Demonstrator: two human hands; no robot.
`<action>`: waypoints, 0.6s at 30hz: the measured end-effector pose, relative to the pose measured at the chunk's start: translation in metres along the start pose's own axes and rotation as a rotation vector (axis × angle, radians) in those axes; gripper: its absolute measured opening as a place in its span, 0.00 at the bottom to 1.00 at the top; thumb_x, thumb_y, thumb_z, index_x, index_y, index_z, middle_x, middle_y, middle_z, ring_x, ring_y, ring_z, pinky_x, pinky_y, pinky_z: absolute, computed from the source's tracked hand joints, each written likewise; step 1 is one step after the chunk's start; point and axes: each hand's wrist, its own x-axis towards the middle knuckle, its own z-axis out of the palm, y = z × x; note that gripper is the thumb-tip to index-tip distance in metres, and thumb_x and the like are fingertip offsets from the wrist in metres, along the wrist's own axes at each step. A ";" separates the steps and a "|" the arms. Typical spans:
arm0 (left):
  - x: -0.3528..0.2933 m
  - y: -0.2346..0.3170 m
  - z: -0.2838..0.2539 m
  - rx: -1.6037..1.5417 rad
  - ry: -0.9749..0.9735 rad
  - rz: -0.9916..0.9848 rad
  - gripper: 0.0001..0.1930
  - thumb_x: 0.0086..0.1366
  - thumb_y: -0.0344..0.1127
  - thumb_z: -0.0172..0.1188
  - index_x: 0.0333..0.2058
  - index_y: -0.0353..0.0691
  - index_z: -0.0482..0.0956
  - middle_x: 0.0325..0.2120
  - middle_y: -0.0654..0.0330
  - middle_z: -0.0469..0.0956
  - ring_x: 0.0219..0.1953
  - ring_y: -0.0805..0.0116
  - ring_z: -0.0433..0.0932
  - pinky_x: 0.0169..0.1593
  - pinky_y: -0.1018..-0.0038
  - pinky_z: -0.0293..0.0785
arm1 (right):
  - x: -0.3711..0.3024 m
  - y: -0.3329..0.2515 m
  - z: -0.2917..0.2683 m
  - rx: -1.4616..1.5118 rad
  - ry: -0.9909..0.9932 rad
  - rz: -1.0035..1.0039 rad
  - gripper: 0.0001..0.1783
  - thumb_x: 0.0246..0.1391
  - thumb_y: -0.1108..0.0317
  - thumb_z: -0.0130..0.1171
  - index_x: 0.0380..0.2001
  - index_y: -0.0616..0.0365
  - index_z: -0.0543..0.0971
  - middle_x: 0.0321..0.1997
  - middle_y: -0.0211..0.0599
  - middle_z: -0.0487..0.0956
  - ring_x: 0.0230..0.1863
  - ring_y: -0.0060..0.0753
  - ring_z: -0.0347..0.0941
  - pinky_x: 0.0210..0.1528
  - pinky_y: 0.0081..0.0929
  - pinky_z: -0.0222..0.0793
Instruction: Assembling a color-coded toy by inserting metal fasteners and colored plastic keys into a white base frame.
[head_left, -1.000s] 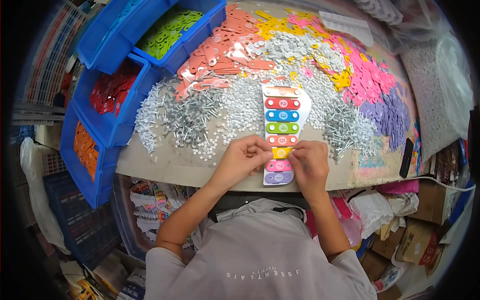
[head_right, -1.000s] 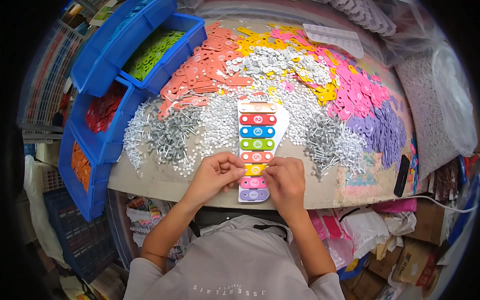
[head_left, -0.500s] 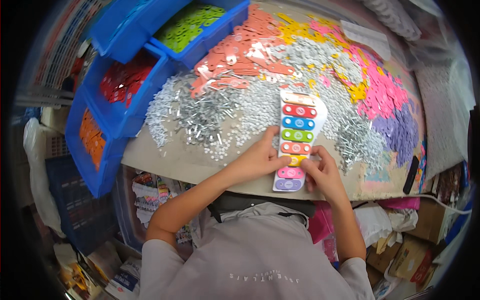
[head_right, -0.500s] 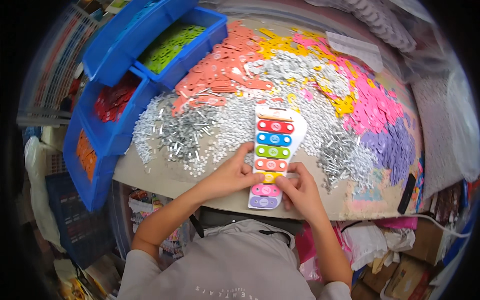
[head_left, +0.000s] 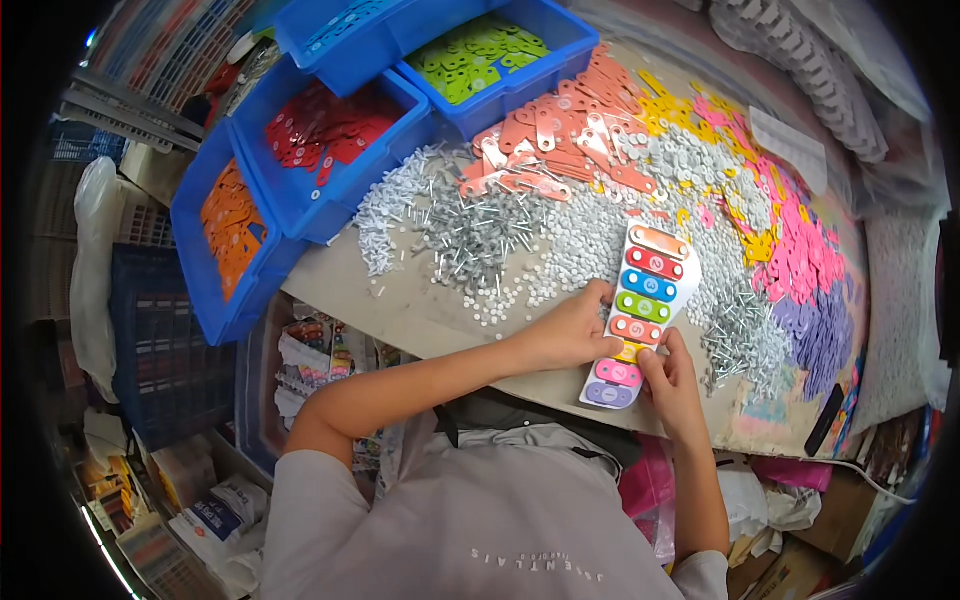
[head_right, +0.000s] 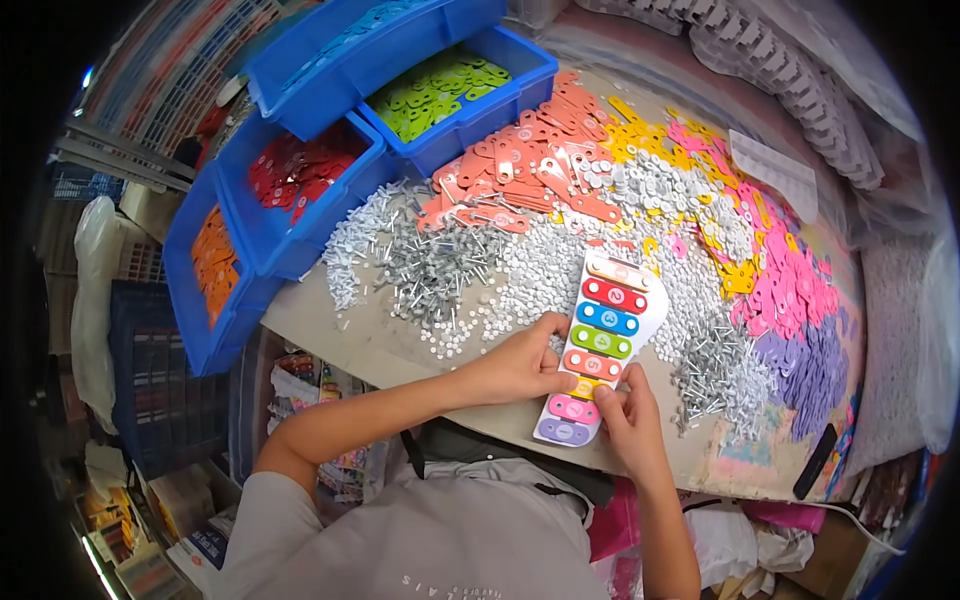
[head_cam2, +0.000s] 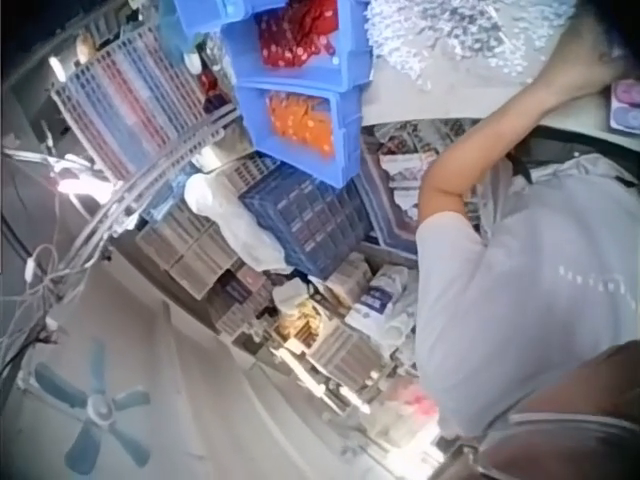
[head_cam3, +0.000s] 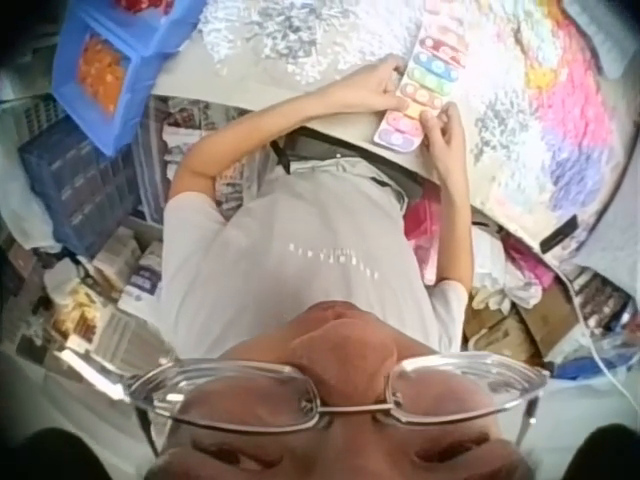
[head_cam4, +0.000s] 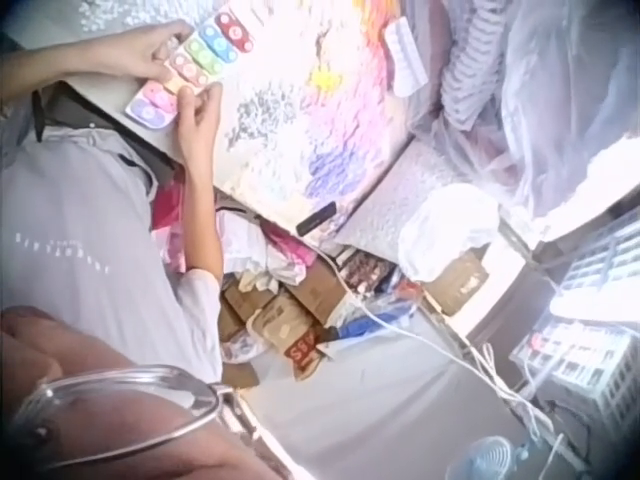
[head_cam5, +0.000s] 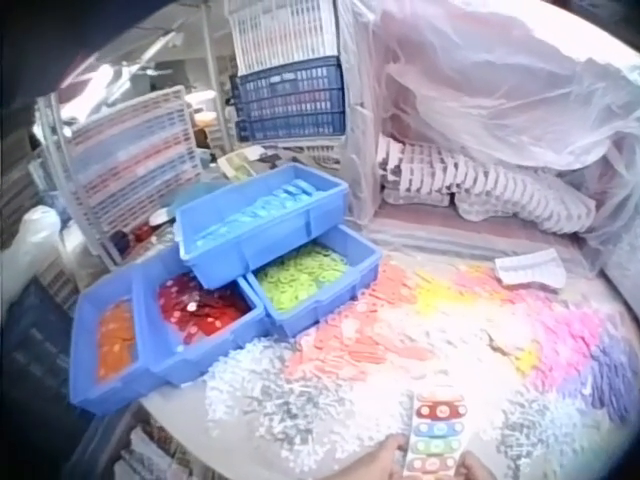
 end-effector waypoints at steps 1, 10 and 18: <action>0.000 0.000 -0.001 0.002 -0.018 -0.002 0.33 0.64 0.33 0.68 0.60 0.28 0.57 0.17 0.67 0.72 0.20 0.82 0.69 0.25 0.78 0.62 | 0.000 -0.002 0.000 -0.004 -0.003 -0.007 0.11 0.71 0.64 0.53 0.51 0.53 0.68 0.21 0.18 0.72 0.18 0.08 0.59 0.19 0.13 0.49; -0.010 0.030 -0.083 0.650 0.592 0.362 0.15 0.70 0.41 0.61 0.43 0.33 0.82 0.20 0.58 0.80 0.22 0.73 0.75 0.28 0.68 0.70 | -0.010 0.018 -0.001 0.155 0.189 -0.124 0.08 0.71 0.65 0.51 0.45 0.55 0.66 0.17 0.27 0.69 0.12 0.15 0.59 0.14 0.16 0.49; 0.015 0.030 -0.213 1.551 0.885 0.152 0.09 0.68 0.39 0.56 0.35 0.44 0.83 0.26 0.47 0.82 0.30 0.43 0.82 0.33 0.51 0.75 | -0.014 0.030 0.001 0.199 0.307 -0.255 0.07 0.72 0.63 0.49 0.46 0.52 0.67 0.18 0.27 0.68 0.14 0.16 0.60 0.16 0.16 0.52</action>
